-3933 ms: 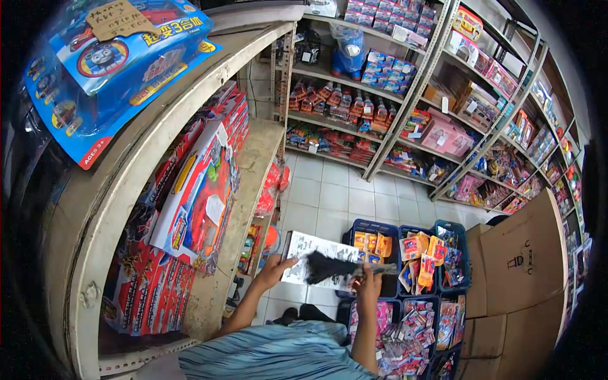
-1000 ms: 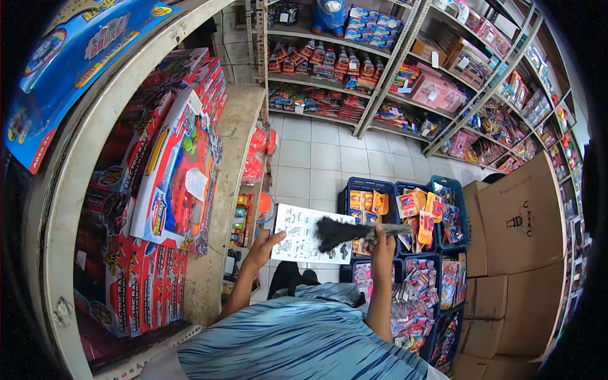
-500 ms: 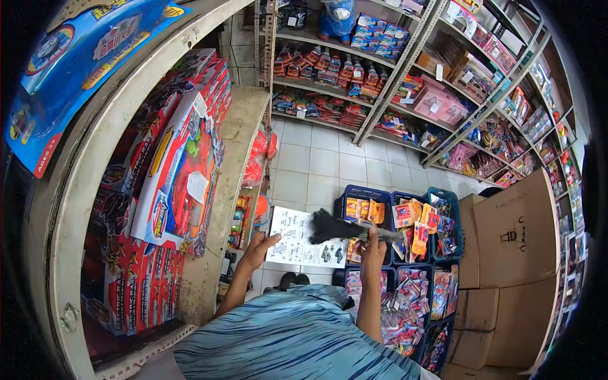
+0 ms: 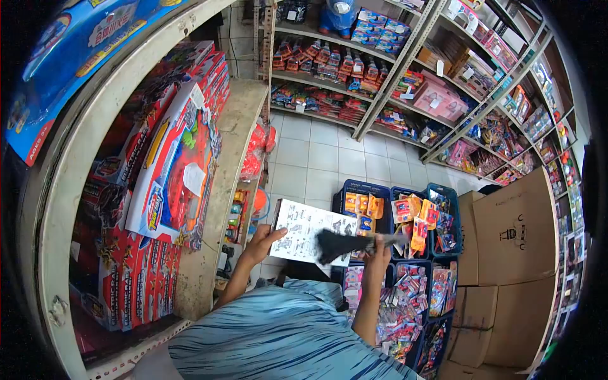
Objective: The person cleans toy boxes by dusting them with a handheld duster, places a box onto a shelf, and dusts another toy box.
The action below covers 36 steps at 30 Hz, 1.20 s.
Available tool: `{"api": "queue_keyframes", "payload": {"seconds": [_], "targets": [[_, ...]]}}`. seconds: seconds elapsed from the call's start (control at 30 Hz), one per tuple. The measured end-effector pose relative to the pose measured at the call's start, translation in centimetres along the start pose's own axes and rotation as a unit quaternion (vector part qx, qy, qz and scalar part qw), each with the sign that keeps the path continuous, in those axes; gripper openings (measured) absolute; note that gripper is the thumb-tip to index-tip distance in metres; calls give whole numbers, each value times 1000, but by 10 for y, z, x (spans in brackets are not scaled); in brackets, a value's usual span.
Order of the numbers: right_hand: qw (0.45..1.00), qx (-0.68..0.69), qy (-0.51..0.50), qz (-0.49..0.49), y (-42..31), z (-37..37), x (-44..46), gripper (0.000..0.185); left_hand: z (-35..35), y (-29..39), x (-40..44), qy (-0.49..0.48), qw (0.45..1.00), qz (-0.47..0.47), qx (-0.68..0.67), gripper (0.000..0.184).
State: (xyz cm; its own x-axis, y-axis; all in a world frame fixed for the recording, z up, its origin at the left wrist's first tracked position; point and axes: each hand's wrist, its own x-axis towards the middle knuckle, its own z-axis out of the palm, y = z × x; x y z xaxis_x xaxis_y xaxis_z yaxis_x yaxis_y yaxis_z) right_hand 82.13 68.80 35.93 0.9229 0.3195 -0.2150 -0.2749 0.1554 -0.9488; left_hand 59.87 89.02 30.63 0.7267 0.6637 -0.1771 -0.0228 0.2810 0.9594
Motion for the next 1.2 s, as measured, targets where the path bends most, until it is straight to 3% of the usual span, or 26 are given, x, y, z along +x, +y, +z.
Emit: {"api": "queue_keyframes", "payload": {"seconds": [0.1,0.13,0.17,0.23,0.37,0.4,0.43,0.5,0.6,0.63,0.77,0.8,0.9,1.03,1.2], "targets": [[998,-24,-34,38,15,-24,15,32,-3,-11,5,-1,1000,14,15,37],[992,-57,-103,47,4,-26,7,33,-6,-22,8,10,1000,17,24,38],[990,-78,-108,48,-5,-23,2,33,-9,-34,8,22,999,17,35,38],[985,-116,-119,48,-17,-9,-5,33,3,-2,-1,-14,1000,24,-3,39],[998,7,-64,11,-6,10,-3,33,7,10,-6,0,999,26,21,44],[993,-25,9,116,-9,15,-4,33,7,14,-7,12,997,44,58,46],[990,-57,-110,71,-15,20,-14,32,7,15,-7,24,993,62,94,48],[967,-147,-199,54,-14,26,-19,33,10,10,-7,36,994,51,91,55],[988,-50,-145,29,-12,42,-18,32,16,9,-10,74,989,54,115,58],[992,-11,-122,20,-10,45,-19,32,7,3,-6,24,991,50,120,60],[954,-181,-234,38,-24,31,-27,35,11,-8,-8,31,994,51,93,62],[962,-164,-219,21,-22,28,-30,35,13,-6,-7,20,995,50,82,63],[998,-38,-52,29,-8,17,-33,34,17,-4,-8,19,990,76,118,62],[974,-126,-175,69,-18,-4,-50,32,15,-15,-3,-20,994,44,94,60],[999,-28,-8,20,-17,-24,-54,35,29,-3,-10,9,994,60,86,58]]}}
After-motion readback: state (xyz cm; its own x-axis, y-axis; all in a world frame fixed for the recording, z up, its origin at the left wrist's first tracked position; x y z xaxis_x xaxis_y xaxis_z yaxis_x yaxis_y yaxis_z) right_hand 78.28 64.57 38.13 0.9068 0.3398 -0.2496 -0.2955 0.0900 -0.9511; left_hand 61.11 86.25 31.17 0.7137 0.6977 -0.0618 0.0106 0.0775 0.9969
